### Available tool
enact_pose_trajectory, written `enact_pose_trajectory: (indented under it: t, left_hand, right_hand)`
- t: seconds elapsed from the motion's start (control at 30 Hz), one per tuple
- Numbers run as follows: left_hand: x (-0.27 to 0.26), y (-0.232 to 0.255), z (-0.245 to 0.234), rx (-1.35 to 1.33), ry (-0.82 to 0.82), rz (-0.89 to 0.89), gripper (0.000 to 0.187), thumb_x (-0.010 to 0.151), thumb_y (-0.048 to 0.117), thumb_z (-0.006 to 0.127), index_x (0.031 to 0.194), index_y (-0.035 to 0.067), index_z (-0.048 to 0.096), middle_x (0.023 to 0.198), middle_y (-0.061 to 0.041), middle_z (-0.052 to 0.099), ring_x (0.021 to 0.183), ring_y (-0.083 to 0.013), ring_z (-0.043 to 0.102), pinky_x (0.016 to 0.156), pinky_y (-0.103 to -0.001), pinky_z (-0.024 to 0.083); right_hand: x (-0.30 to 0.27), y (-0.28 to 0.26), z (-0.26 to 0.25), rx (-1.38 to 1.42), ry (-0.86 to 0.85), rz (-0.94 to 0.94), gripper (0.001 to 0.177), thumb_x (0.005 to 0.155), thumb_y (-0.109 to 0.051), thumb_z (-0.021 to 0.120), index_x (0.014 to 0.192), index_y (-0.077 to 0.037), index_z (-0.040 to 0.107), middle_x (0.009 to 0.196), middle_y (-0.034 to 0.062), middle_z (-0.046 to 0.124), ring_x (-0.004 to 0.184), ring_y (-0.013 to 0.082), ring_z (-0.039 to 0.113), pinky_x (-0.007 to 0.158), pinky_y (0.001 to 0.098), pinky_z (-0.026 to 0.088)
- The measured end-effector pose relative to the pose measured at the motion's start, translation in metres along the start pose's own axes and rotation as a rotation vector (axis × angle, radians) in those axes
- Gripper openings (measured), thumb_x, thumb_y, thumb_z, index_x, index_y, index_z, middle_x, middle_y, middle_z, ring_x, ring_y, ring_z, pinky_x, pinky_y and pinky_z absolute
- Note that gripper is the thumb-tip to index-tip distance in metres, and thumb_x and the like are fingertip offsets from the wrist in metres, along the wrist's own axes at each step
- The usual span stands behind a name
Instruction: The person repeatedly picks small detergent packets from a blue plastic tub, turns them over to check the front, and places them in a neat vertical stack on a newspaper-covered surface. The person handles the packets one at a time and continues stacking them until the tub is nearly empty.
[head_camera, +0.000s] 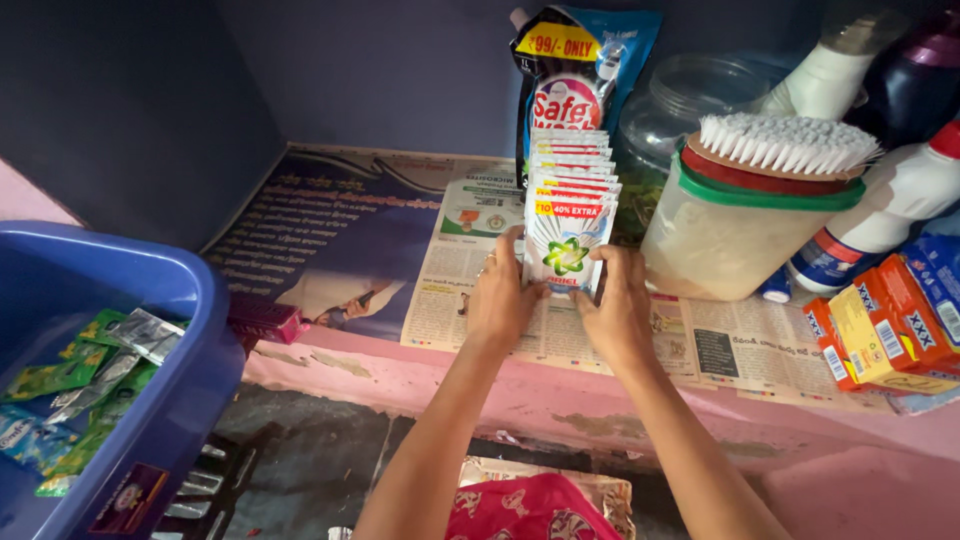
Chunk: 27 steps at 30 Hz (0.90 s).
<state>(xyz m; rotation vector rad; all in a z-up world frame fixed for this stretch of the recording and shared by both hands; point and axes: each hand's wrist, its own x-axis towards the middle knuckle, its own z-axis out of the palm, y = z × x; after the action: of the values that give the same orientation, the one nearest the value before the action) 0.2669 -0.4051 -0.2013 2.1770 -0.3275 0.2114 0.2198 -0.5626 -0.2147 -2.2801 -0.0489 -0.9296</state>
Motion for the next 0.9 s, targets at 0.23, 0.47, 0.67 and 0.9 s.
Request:
enact_pose_trajectory:
  t: [0.23, 0.47, 0.67, 0.9]
  left_hand:
    - [0.001, -0.005, 0.001, -0.036, 0.0, 0.002, 0.096, 0.072, 0.012, 0.089, 0.149, 0.023, 0.031, 0.104, -0.016, 0.067, 0.095, -0.0391, 0.068, 0.079, -0.052, 0.053]
    - [-0.006, -0.007, -0.002, -0.101, -0.004, 0.03, 0.107, 0.062, 0.009, 0.093, 0.15, 0.022, 0.033, 0.099, -0.01, 0.064, 0.094, -0.0316, 0.065, 0.081, -0.046, 0.053]
    - [-0.011, -0.002, -0.009, -0.067, -0.061, 0.013, 0.114, 0.058, 0.01, 0.096, 0.151, 0.023, 0.031, 0.103, -0.009, 0.065, 0.101, -0.0306, 0.064, 0.084, -0.046, 0.051]
    - [-0.012, -0.001, -0.013, -0.143, -0.072, 0.025, 0.115, 0.056, 0.01, 0.096, 0.151, 0.021, 0.033, 0.107, -0.008, 0.064, 0.101, -0.0276, 0.065, 0.085, -0.043, 0.054]
  right_hand:
    - [-0.002, 0.0, -0.001, -0.009, -0.013, 0.017, 0.067, 0.069, 0.0, 0.085, 0.126, -0.011, 0.049, 0.121, 0.0189, 0.053, 0.107, 0.0401, 0.061, 0.085, 0.0487, 0.052]
    - [-0.009, 0.004, -0.005, 0.016, -0.047, 0.064, 0.07, 0.068, -0.004, 0.088, 0.126, -0.011, 0.05, 0.119, 0.0171, 0.053, 0.101, 0.0348, 0.063, 0.087, 0.0454, 0.053]
    - [-0.011, 0.007, -0.005, -0.003, -0.019, -0.039, 0.073, 0.064, -0.003, 0.09, 0.124, -0.009, 0.049, 0.119, 0.0195, 0.052, 0.113, 0.0391, 0.058, 0.093, 0.0464, 0.05]
    - [-0.011, 0.01, -0.005, 0.024, 0.005, -0.095, 0.082, 0.059, -0.009, 0.095, 0.124, -0.006, 0.046, 0.12, 0.0193, 0.052, 0.112, 0.0373, 0.058, 0.093, 0.0458, 0.05]
